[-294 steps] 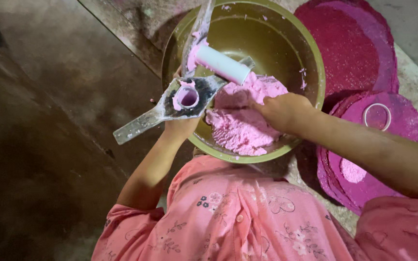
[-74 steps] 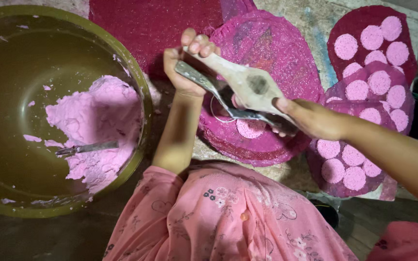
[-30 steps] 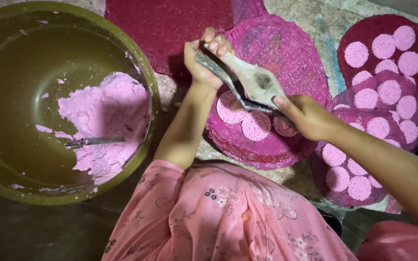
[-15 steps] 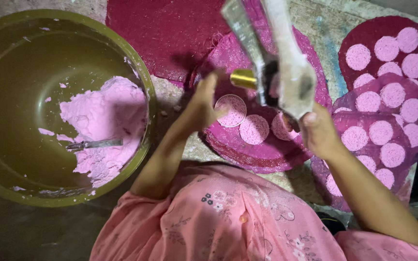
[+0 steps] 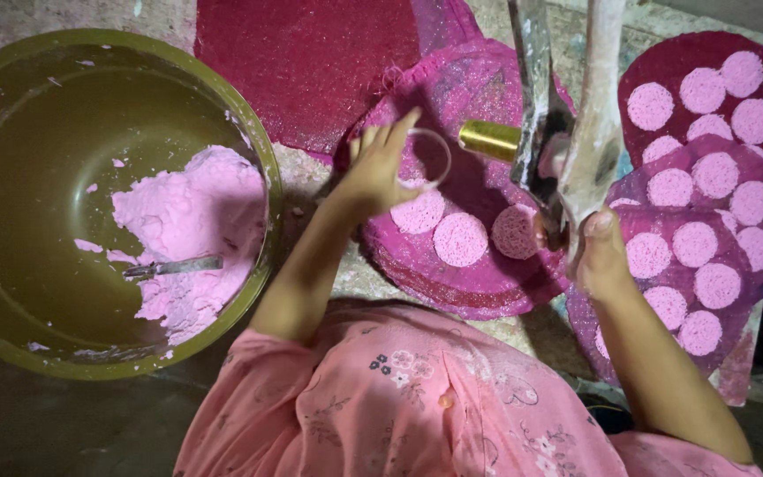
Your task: The person scoops pink paste from a large basin into a handheld molding tool, presses the paste to form round discs, and ejects the formed discs onto pink mesh trays alongside previously molded discs. They repeat the fill-press-eject cycle and occasionally reposition the trays.
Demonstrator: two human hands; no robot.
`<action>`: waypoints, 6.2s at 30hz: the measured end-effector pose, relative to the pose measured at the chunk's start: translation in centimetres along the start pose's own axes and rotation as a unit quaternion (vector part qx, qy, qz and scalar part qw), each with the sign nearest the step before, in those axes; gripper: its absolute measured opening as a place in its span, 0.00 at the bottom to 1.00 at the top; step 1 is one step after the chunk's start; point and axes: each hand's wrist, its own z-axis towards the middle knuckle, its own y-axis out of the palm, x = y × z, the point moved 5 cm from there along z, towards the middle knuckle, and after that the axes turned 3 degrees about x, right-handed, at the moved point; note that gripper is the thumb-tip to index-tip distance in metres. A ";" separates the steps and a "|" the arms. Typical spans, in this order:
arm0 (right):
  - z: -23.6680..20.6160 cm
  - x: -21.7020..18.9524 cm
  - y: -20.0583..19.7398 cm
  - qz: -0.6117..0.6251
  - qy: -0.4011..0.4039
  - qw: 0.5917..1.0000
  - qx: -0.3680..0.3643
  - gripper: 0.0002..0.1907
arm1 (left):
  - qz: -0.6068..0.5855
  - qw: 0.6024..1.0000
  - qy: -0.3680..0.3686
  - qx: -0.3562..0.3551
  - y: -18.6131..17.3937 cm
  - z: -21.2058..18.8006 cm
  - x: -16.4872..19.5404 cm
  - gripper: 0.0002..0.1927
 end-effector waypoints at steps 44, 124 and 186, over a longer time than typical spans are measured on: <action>13.4 -1.3 7.1 -0.442 0.001 0.892 -0.098 0.29 | -0.888 0.424 0.047 0.171 -7.1 10.0 -1.8 0.33; -2.7 -18.9 9.3 -0.440 -0.539 0.659 -0.286 0.32 | -0.212 0.868 0.237 -0.382 -10.8 -10.7 18.6 0.10; 5.6 0.7 42.4 -0.619 -0.212 0.535 -0.534 0.20 | -0.100 0.831 -0.052 0.545 -23.0 -31.5 -13.7 0.20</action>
